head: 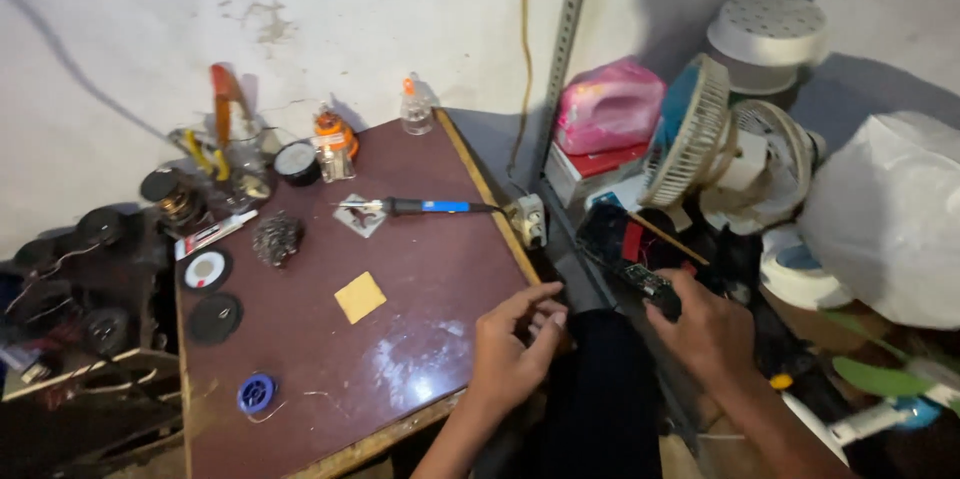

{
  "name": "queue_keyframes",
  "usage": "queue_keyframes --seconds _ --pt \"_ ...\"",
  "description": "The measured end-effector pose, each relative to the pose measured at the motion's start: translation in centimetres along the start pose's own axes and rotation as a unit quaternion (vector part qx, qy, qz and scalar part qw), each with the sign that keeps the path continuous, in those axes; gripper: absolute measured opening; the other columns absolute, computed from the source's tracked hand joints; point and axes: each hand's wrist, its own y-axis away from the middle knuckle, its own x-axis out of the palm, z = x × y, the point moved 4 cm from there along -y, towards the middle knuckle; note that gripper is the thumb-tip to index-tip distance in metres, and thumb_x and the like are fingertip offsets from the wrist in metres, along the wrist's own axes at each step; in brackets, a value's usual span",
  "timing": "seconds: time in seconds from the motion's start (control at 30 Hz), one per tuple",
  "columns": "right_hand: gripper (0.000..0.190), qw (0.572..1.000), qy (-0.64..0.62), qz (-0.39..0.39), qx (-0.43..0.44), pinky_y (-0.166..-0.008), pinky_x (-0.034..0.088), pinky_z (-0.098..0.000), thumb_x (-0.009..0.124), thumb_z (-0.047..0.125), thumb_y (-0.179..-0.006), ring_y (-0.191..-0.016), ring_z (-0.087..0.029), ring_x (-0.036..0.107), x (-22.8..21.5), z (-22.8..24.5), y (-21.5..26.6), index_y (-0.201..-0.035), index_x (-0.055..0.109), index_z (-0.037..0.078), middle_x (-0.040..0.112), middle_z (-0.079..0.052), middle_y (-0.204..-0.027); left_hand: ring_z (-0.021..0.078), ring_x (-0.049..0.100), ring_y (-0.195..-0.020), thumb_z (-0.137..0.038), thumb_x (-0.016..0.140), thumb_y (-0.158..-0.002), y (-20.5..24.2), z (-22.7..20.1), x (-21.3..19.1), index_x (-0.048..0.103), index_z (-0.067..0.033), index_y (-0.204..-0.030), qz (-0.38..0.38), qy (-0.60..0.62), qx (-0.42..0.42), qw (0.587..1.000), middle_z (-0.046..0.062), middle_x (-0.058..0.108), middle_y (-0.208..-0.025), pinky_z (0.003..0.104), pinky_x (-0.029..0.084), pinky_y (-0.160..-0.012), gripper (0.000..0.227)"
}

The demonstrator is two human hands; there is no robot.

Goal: The person assembles a small speaker unit by inserting it into a black plastic housing. They manipulate the speaker's wires and position the unit within the frame, then place a circular cover on the table.

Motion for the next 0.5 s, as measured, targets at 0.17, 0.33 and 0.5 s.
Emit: queue_keyframes --seconds 0.17,0.33,0.5 --pt "0.039 0.983 -0.088 -0.059 -0.151 -0.063 0.055 -0.0365 0.084 0.024 -0.079 -0.076 -0.020 0.074 -7.4 6.9 -3.9 -0.116 0.072 0.018 0.078 -0.001 -0.093 0.0074 0.063 -0.078 -0.012 0.071 -0.088 1.6 -1.5 -3.3 0.061 -0.0067 -0.137 -0.124 0.120 -0.118 0.978 0.007 0.073 -0.109 0.023 0.054 -0.072 0.050" --pt "0.030 0.925 -0.166 -0.085 -0.331 -0.077 0.056 -0.0326 0.075 0.019 -0.090 -0.101 -0.017 0.075 -11.5 14.1 -6.3 -0.116 0.069 0.006 0.077 -0.006 -0.114 0.0208 0.068 -0.115 -0.038 0.063 -0.087 2.3 -2.5 -9.7 0.049 -0.0107 -0.149 -0.169 0.132 -0.143 0.966 0.014 0.065 -0.138 0.037 0.055 -0.096 0.069" --pt "0.026 0.845 -0.204 -0.118 -0.480 -0.060 0.049 -0.0364 0.056 0.020 -0.103 -0.076 -0.022 0.069 -14.1 21.0 -7.2 -0.115 0.067 0.001 0.074 -0.014 -0.113 0.0396 0.073 -0.089 -0.009 0.067 -0.086 4.2 -3.0 -13.0 0.060 0.0058 -0.127 -0.168 0.390 -0.197 0.884 0.025 0.072 -0.105 0.051 0.065 -0.070 0.045"
